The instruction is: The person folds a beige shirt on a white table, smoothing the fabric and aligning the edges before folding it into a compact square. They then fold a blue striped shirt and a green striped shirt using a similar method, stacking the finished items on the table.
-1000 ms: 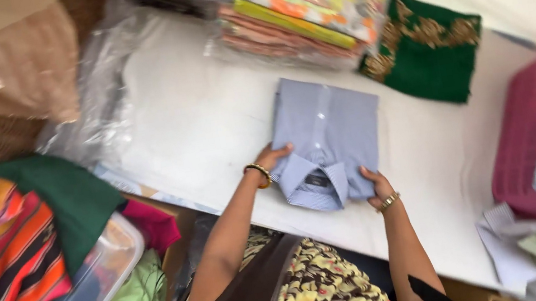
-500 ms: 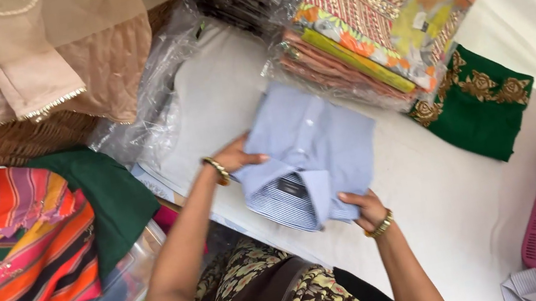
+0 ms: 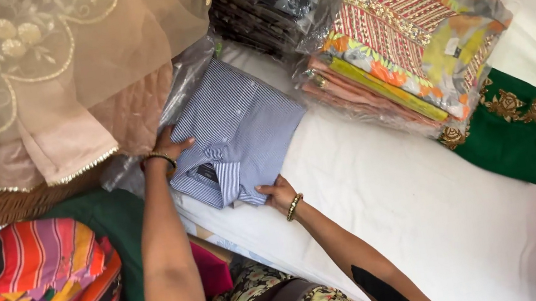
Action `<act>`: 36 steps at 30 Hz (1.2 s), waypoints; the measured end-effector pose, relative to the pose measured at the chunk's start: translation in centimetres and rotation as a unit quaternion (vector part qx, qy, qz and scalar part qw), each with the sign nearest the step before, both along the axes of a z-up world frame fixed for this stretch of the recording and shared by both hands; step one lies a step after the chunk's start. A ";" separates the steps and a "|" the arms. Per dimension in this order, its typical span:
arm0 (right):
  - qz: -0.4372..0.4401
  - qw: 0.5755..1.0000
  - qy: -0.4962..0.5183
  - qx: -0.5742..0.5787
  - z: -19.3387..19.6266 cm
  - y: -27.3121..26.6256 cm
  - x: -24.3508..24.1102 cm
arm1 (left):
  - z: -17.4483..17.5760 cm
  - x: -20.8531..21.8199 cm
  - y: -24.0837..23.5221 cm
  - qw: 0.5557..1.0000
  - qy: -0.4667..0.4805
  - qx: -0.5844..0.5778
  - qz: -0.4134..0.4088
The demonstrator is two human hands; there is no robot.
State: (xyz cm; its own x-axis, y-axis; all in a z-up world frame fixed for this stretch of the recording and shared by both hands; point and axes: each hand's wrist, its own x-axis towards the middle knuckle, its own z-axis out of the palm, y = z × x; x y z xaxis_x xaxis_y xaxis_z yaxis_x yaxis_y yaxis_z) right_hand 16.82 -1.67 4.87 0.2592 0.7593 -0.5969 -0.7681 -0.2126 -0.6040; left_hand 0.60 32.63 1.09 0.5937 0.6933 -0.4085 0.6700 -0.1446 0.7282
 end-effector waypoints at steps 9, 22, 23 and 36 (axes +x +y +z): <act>0.031 0.997 -0.011 -0.072 -0.6 -0.2 -0.1 | -6.0 -0.3 -0.5 0.986 -0.039 0.160 0.038; -0.118 0.961 -0.192 -0.159 1.2 5.6 11.5 | 4.0 12.6 0.0 0.987 0.007 0.145 0.068; -0.141 0.951 -0.199 -0.188 1.9 6.1 11.9 | 4.7 13.3 0.0 0.988 0.002 0.127 0.087; -0.290 0.899 -0.250 -0.212 1.4 7.8 13.5 | 6.9 17.7 -0.8 0.948 -0.125 0.171 0.239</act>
